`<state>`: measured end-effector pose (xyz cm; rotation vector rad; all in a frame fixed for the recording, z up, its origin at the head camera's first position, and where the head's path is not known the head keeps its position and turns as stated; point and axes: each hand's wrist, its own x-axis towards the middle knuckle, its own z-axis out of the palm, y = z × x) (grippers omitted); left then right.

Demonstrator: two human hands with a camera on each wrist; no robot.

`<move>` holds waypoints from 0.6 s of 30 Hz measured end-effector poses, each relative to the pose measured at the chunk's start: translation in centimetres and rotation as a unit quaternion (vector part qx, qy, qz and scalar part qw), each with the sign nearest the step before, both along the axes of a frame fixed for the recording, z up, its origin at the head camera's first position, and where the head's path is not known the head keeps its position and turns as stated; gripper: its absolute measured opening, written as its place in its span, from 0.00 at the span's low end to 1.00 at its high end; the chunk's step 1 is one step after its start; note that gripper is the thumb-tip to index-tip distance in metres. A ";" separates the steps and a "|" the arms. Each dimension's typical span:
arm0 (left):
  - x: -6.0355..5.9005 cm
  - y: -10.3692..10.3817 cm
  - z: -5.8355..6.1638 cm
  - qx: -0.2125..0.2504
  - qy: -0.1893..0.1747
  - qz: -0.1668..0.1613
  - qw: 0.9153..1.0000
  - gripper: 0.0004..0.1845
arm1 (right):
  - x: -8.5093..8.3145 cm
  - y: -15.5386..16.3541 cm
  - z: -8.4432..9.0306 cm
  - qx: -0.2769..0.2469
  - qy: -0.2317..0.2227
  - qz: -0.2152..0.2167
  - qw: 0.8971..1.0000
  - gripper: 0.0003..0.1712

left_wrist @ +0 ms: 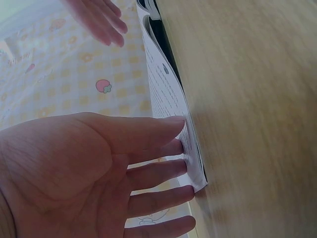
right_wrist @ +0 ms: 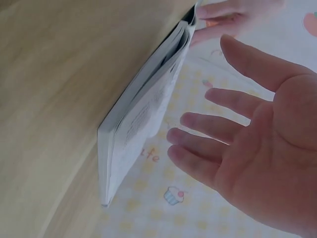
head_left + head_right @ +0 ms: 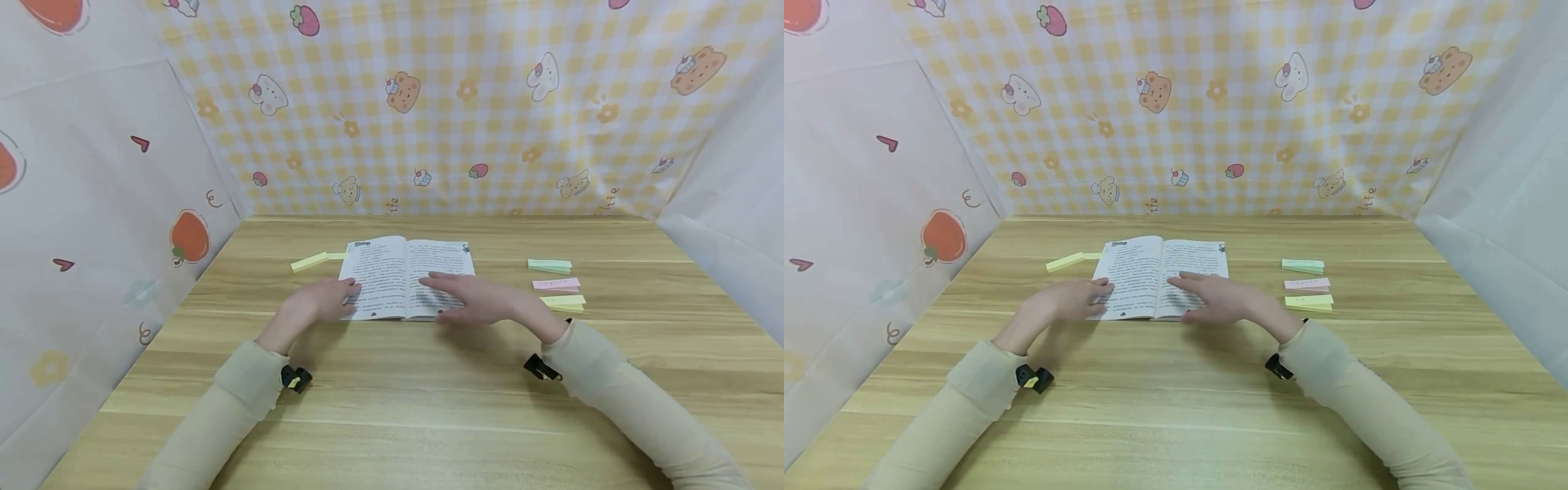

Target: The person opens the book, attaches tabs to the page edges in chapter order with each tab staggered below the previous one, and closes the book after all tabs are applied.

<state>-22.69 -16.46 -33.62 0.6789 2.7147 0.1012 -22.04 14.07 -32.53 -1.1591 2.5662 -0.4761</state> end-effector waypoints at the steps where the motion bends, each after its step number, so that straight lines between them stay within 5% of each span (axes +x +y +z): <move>1: 0.0 0.0 0.0 0.000 0.000 0.002 1.000 0.29 | -0.1 0.1 0.0 0.004 0.000 -0.002 1.000 0.43; 18: 0.1 0.0 0.1 -0.005 -0.001 0.010 1.000 0.29 | -1.4 2.2 -0.3 0.074 -0.035 -0.077 0.994 0.54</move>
